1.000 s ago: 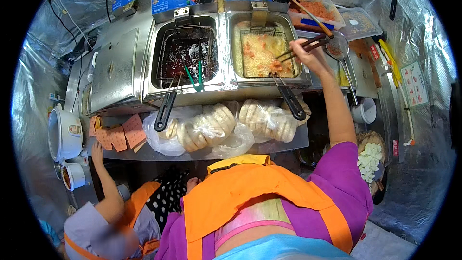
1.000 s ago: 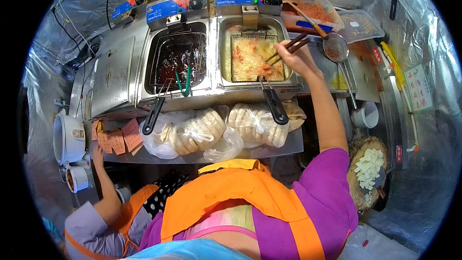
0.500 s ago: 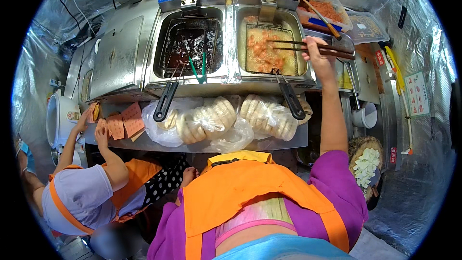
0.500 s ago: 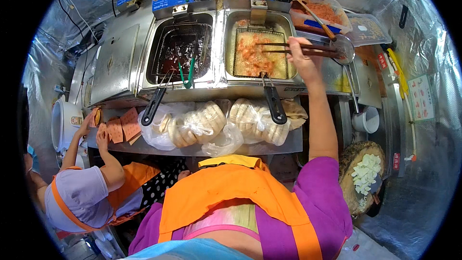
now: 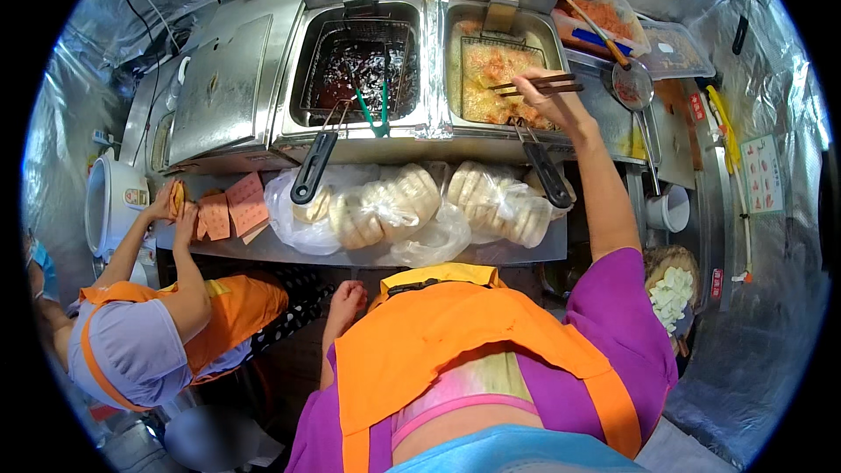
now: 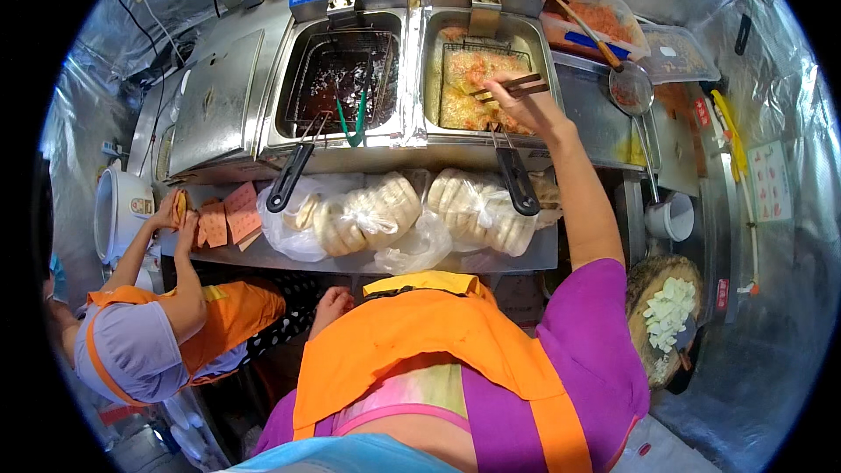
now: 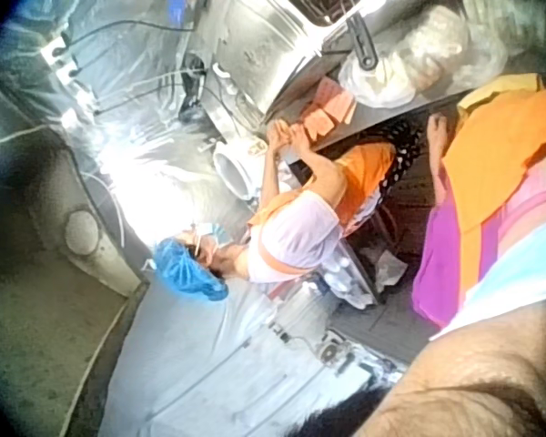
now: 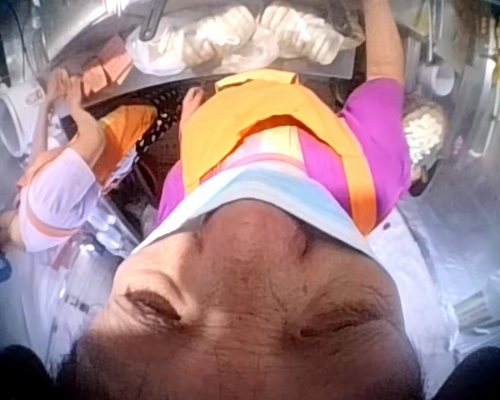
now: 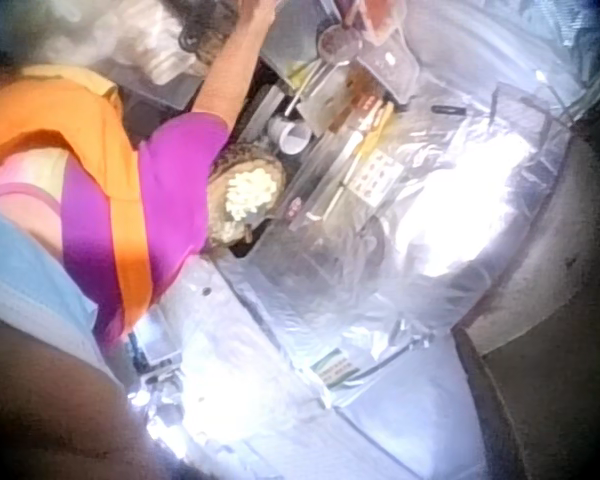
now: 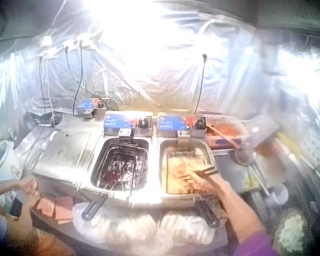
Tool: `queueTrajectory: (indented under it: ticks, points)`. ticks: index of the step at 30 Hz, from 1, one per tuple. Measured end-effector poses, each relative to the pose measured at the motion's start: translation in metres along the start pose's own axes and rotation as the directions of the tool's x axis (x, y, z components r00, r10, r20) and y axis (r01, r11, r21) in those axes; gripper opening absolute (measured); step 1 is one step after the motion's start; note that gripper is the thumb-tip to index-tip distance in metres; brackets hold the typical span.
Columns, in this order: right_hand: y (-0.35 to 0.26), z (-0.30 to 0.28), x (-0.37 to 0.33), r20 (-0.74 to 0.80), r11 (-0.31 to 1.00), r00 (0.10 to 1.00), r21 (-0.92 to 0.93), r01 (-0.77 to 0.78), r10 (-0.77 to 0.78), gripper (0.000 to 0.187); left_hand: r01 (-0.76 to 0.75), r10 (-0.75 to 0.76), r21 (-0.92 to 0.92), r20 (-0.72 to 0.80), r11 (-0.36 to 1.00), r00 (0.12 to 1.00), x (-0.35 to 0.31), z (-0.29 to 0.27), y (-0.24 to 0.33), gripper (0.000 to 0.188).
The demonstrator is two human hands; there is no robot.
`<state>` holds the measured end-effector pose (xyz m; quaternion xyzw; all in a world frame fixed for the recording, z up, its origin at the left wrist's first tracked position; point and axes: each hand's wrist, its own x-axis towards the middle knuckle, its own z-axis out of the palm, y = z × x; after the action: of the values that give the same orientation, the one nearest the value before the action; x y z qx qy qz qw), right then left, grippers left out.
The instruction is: The person uses chopsticks, tongs, and a strainer basket to fry various food items in deep fryers, including flipping items and lifting a full basket of fried pieces to drain.
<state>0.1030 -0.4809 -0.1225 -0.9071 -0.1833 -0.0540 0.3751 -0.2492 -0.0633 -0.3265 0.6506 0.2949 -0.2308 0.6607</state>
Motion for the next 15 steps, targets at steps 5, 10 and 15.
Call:
queueTrajectory:
  ticks: [5, 10, 15]
  points:
    - [-0.05, -0.051, 0.001, -0.108, 0.921, 0.978, 0.368, -0.129, 0.18, 0.027, -0.16, 0.218, -0.338, 0.14, 0.927, 0.966, -0.047, 0.007, 0.114, 0.029]
    - [-0.027, -0.022, 0.001, 0.156, 0.983, 0.987, 0.173, -0.06, 0.032, 0.024, -0.276, 0.34, -0.611, -0.012, 0.742, 0.94, -0.017, 0.0, 0.179, 0.038]
    - [-0.031, -0.046, -0.014, -0.186, 0.97, 0.979, 0.24, -0.033, 0.079, 0.022, -0.012, 0.392, -0.79, 0.29, 0.613, 0.873, 0.003, -0.003, 0.244, 0.055]
